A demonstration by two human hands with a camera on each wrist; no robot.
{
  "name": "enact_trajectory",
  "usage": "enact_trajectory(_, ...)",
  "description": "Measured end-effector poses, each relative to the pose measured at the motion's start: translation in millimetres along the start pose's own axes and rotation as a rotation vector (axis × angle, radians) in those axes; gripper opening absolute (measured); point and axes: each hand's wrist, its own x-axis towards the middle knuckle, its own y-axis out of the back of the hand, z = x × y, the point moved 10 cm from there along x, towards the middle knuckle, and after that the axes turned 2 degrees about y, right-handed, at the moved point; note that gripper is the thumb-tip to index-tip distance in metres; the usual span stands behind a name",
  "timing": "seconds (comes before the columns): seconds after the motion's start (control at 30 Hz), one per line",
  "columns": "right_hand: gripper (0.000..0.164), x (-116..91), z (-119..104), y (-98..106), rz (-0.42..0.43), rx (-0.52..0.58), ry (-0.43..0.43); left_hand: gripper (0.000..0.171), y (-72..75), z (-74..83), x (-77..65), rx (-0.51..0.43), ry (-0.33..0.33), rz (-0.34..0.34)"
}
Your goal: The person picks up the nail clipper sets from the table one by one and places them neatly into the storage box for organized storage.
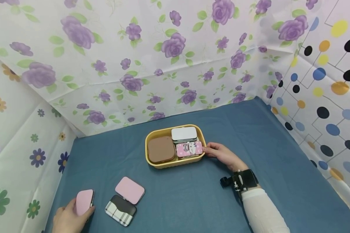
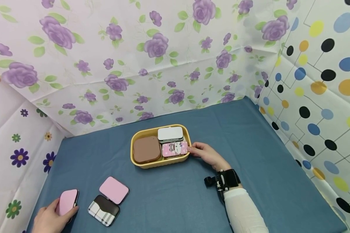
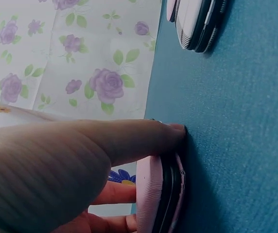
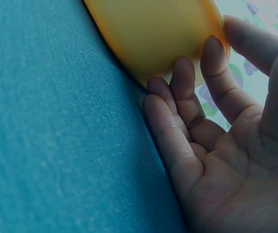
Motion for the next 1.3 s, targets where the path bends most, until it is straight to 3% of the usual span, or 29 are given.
enact_trajectory(0.3, 0.043, 1.3, 2.0, 0.8, 0.004, 0.006, -0.003, 0.111, -1.5, -2.8, 2.7, 0.008, 0.009, 0.011)
enact_trajectory(0.57, 0.045, 1.0, 2.4, 0.6, -0.004, 0.007, -0.003, 0.107, -2.9, -4.8, 5.6, 0.002, 0.032, 0.01)
enact_trajectory(0.97, 0.029, 1.9, 0.8, -1.4, -0.024, -0.002, -0.015, 0.106, -1.0, -8.2, 7.8, -0.018, 0.033, 0.015)
enact_trajectory(1.3, 0.043, 0.2, 0.7, 0.3, -0.004, -0.003, -0.008, 0.111, 5.2, -3.8, 7.2, -0.03, 0.078, 0.016)
